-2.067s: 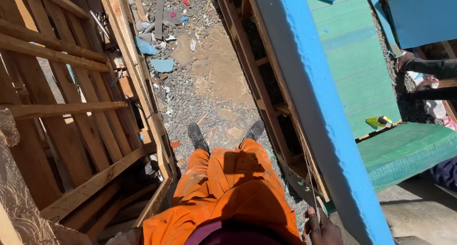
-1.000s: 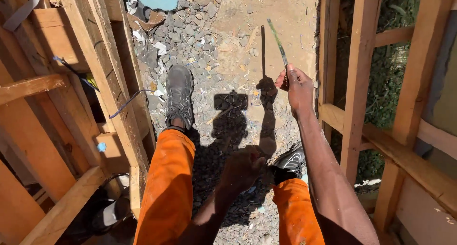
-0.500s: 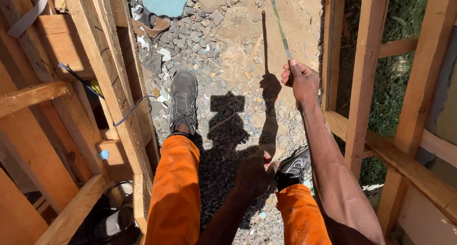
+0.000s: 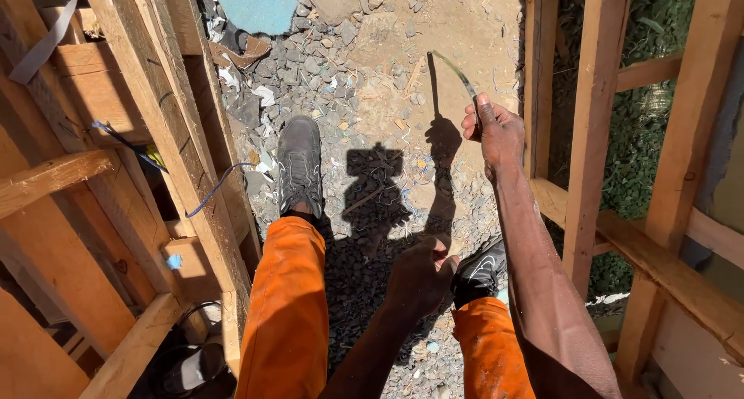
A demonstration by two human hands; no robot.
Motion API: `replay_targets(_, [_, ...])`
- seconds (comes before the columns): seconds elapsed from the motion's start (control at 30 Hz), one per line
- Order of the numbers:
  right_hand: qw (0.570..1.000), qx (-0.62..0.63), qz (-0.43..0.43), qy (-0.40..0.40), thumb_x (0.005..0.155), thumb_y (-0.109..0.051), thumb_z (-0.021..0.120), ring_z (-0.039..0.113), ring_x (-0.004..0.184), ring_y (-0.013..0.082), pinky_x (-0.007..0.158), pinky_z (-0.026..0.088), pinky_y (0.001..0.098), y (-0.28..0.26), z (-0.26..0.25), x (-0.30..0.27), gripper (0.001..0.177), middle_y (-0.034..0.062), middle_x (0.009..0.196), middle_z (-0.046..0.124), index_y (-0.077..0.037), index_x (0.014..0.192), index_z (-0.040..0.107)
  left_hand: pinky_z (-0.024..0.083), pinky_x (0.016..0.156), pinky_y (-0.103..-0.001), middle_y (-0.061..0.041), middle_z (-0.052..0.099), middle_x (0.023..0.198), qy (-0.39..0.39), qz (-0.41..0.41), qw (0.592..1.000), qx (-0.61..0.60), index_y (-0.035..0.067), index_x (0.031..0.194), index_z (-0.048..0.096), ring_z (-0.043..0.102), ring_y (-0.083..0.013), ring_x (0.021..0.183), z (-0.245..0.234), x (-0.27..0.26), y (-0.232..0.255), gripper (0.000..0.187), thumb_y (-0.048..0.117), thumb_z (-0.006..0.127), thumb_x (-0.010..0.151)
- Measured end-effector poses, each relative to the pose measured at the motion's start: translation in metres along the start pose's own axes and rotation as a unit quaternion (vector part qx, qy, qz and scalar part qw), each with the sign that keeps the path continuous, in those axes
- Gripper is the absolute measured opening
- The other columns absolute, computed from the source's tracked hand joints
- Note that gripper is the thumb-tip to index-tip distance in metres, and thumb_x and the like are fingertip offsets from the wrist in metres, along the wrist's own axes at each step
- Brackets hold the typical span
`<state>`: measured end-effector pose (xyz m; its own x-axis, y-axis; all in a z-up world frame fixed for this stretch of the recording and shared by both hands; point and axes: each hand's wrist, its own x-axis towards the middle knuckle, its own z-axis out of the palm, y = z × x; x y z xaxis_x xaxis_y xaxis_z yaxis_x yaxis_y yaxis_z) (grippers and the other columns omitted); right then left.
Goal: Sharpening a metal rod and using it to cut blue upholstery foam into pieces.
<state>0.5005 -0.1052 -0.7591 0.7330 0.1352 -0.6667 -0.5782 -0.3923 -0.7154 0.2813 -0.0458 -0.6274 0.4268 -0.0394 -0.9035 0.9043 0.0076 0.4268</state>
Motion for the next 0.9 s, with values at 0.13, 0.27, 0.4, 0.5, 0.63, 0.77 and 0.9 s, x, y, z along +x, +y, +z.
replay_targets(0.13, [1.0,-0.009,0.01,0.005,0.11,-0.033,0.058,0.069,0.06,0.009,0.061,0.059,0.0176,0.01,-0.008,0.005,0.032,0.0064,0.073,0.071,-0.008,0.093,0.07,0.055,0.099,-0.047,-0.01,0.077,0.104,0.001,0.006,1.0,-0.003,0.016,0.113,0.068,0.071,-0.0339,0.111,0.005,0.003,0.0,0.034,0.044,0.062,0.095])
replay_targets(0.27, [1.0,-0.014,-0.001,-0.001,0.111,-0.034,0.054,0.069,0.066,0.0111,0.057,0.051,0.0169,0.042,-0.005,0.012,0.03,0.0074,0.081,0.073,-0.011,0.099,0.069,0.054,0.1,-0.046,-0.008,0.077,0.106,-0.002,-0.006,1.0,0.006,0.018,0.112,0.068,0.071,-0.0325,0.113,0.007,0.003,0.003,0.033,0.045,0.061,0.094])
replay_targets(0.4, [0.997,-0.078,-0.025,-0.01,0.113,-0.027,0.051,0.061,0.062,0.0096,0.06,0.048,0.0219,0.093,-0.012,0.018,0.027,0.0041,0.081,0.072,-0.011,0.1,0.069,0.055,0.095,-0.045,-0.009,0.077,0.11,0.008,0.009,1.0,0.0,0.014,0.115,0.067,0.073,-0.0306,0.108,0.016,-0.002,-0.001,0.032,0.039,0.063,0.096])
replay_targets(0.5, [0.99,-0.14,-0.01,0.02,0.112,-0.025,0.051,0.057,0.057,0.0071,0.054,0.048,0.0247,0.119,-0.008,0.043,0.026,-0.003,0.076,0.071,-0.014,0.098,0.07,0.056,0.087,-0.043,-0.01,0.076,0.114,0.013,0.017,1.0,-0.011,0.008,0.115,0.067,0.075,-0.0269,0.101,0.014,-0.004,-0.002,0.027,0.031,0.066,0.099])
replay_targets(0.63, [0.957,-0.273,0.02,0.1,0.105,-0.023,0.056,0.064,0.057,0.0055,0.056,0.05,0.0274,0.108,0.011,0.123,0.032,-0.0053,0.062,0.069,-0.021,0.077,0.071,0.055,0.079,-0.043,-0.004,0.077,0.097,0.005,-0.014,0.999,-0.03,0.014,0.097,0.067,0.074,-0.0237,0.087,0.004,-0.011,0.005,0.017,0.031,0.064,0.099])
replay_targets(0.77, [0.912,-0.382,-0.076,0.13,0.097,-0.023,0.057,0.064,0.064,0.0159,0.054,0.046,0.0371,0.145,-0.015,0.128,0.033,-0.001,0.069,0.072,-0.017,0.071,0.076,0.056,0.081,-0.044,-0.009,0.079,0.1,0.007,-0.003,1.0,-0.011,0.009,0.103,0.068,0.076,-0.0292,0.093,0.015,-0.007,-0.001,0.022,0.031,0.069,0.1])
replay_targets(0.9, [0.902,-0.415,-0.014,0.118,0.096,-0.029,0.057,0.058,0.055,0.0246,0.049,0.041,0.0437,0.164,-0.041,0.055,0.037,0.0074,0.062,0.067,-0.009,0.071,0.075,0.058,0.081,-0.042,-0.009,0.079,0.103,0.013,0.029,0.999,-0.024,0.007,0.107,0.068,0.078,-0.0267,0.09,0.006,-0.002,0.017,0.026,0.031,0.065,0.099])
